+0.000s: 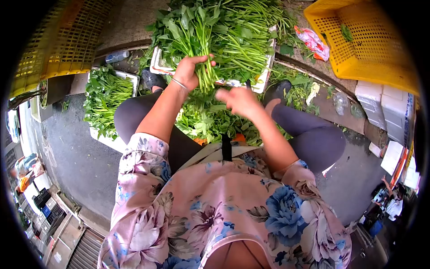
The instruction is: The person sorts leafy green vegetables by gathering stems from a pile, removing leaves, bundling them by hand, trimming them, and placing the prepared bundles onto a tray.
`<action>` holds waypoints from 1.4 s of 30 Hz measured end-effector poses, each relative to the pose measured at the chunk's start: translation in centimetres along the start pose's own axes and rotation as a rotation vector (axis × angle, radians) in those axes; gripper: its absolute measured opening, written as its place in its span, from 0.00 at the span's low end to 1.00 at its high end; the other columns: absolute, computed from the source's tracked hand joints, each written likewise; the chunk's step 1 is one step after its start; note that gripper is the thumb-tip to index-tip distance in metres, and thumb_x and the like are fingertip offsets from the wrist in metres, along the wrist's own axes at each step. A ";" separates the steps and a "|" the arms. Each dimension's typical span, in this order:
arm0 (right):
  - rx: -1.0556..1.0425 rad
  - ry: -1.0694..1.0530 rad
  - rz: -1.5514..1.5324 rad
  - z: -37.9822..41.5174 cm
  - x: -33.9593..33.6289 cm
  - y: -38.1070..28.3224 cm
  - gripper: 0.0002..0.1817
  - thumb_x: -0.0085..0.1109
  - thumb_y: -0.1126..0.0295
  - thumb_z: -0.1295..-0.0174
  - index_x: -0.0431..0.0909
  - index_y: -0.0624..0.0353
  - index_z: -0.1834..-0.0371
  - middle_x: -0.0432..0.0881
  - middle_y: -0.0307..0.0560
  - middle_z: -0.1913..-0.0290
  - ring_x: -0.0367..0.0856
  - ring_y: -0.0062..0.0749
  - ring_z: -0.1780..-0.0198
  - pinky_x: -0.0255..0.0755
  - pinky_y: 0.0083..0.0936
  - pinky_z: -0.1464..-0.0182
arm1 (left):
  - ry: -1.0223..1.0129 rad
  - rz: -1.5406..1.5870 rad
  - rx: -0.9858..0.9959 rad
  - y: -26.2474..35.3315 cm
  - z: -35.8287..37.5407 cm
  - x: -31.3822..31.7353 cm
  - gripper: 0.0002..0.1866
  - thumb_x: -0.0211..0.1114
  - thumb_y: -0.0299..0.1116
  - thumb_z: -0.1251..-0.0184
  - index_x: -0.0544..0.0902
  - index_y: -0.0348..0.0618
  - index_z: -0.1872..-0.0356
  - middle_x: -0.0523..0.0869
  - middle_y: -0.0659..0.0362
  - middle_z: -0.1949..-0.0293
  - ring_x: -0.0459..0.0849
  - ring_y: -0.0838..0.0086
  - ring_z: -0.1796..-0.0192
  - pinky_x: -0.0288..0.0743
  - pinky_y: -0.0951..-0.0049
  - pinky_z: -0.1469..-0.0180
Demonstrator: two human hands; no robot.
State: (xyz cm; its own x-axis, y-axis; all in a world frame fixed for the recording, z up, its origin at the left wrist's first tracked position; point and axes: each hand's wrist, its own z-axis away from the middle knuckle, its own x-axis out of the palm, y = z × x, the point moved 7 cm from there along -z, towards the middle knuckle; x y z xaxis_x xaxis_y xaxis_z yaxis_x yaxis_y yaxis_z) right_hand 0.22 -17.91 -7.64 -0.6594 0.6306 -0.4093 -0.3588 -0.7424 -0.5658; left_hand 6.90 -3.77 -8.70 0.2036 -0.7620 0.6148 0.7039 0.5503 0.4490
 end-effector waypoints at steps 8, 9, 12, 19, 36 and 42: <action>-0.081 0.852 0.264 -6.6 -14.4 1.1 0.10 0.59 0.60 0.48 0.79 0.48 0.64 0.75 0.46 0.57 0.76 0.41 0.57 0.70 0.34 0.55 | 0.133 -0.224 0.128 0.7 0.4 -1.0 0.17 0.69 0.37 0.51 0.76 0.39 0.64 0.73 0.63 0.74 0.68 0.79 0.75 0.67 0.78 0.72; -0.065 0.903 0.184 -6.3 -15.1 1.2 0.07 0.59 0.61 0.49 0.81 0.45 0.68 0.75 0.46 0.57 0.76 0.40 0.58 0.71 0.35 0.57 | 0.051 -0.161 0.165 1.0 0.0 -0.8 0.14 0.67 0.37 0.49 0.76 0.41 0.65 0.73 0.64 0.75 0.69 0.79 0.75 0.66 0.79 0.71; -0.130 0.907 -0.059 -3.4 -15.4 -0.3 0.09 0.59 0.62 0.48 0.80 0.53 0.69 0.80 0.45 0.73 0.79 0.34 0.71 0.72 0.29 0.67 | -0.137 0.016 0.198 1.3 0.3 0.5 0.08 0.57 0.39 0.39 0.72 0.49 0.72 0.78 0.64 0.71 0.74 0.78 0.72 0.63 0.82 0.69; -0.469 0.710 -0.349 -0.1 -4.4 -4.9 0.05 0.59 0.71 0.50 0.77 0.61 0.73 0.80 0.51 0.75 0.78 0.39 0.75 0.71 0.29 0.69 | -0.042 -0.096 0.075 -1.1 -0.3 1.1 0.11 0.55 0.32 0.39 0.75 0.39 0.58 0.81 0.56 0.60 0.80 0.71 0.61 0.75 0.70 0.59; -0.101 0.803 0.271 -5.7 -11.4 1.0 0.12 0.58 0.61 0.48 0.78 0.53 0.63 0.78 0.48 0.61 0.79 0.43 0.64 0.71 0.38 0.62 | -0.119 0.253 0.472 6.5 3.4 -0.2 0.14 0.58 0.30 0.40 0.72 0.46 0.53 0.80 0.65 0.67 0.78 0.74 0.61 0.73 0.68 0.53; -0.242 0.998 0.056 -1.9 -15.5 -0.8 0.08 0.57 0.64 0.47 0.78 0.55 0.70 0.81 0.47 0.71 0.80 0.40 0.69 0.72 0.32 0.67 | -0.052 0.162 0.344 4.1 2.2 0.1 0.06 0.59 0.34 0.40 0.73 0.46 0.68 0.76 0.64 0.74 0.77 0.75 0.71 0.77 0.66 0.57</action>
State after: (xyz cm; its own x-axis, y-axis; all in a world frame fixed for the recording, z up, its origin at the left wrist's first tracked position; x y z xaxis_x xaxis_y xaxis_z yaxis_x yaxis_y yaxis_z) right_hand 11.96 -26.63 -2.23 0.2176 0.5793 -0.7855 -0.1288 -0.7807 -0.6115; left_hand 8.33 -0.88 -5.38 0.2528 -0.6421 0.7238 0.3938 0.7516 0.5292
